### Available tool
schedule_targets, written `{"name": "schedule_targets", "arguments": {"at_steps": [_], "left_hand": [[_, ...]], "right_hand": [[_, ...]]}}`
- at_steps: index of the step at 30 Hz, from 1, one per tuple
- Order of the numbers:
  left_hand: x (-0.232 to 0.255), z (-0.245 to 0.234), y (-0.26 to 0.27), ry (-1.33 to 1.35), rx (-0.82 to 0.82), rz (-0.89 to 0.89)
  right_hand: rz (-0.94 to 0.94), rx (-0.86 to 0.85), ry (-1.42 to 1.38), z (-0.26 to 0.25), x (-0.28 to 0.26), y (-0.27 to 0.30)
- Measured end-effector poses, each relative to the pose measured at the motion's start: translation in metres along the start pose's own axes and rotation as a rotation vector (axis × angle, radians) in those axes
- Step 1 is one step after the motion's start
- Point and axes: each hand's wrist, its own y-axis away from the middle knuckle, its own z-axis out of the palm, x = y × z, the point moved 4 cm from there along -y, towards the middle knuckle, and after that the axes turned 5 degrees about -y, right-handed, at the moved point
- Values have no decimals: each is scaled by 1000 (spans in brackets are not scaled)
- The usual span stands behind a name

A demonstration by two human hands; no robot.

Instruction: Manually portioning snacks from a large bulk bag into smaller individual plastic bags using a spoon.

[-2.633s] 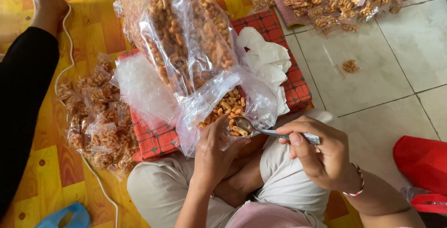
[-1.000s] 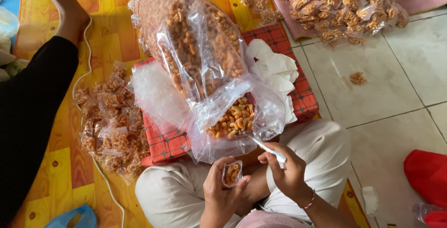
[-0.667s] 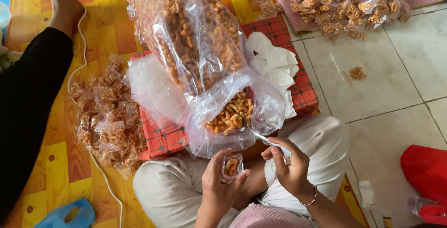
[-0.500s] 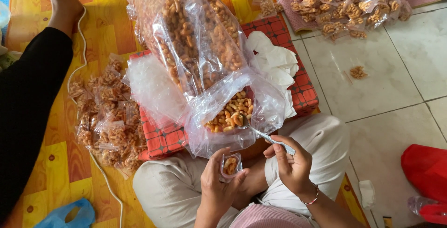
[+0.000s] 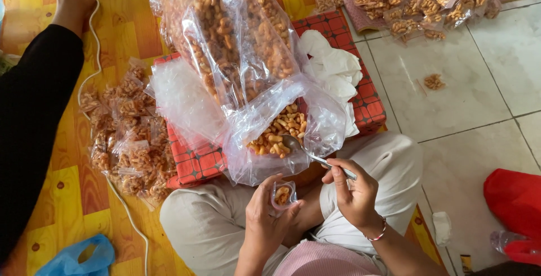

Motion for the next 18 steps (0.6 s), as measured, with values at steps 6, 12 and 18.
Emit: {"name": "schedule_targets", "arguments": {"at_steps": [6,12,18], "left_hand": [[0,-4,2,-33,31,3],[-1,-8,1,-65,68,29],[3,-5,-2,-25,64,18]], "right_hand": [[191,29,-259,3,23,10],[273,59,-420,-3,30,0],[277,81,-417,-18,22,-6]]}}
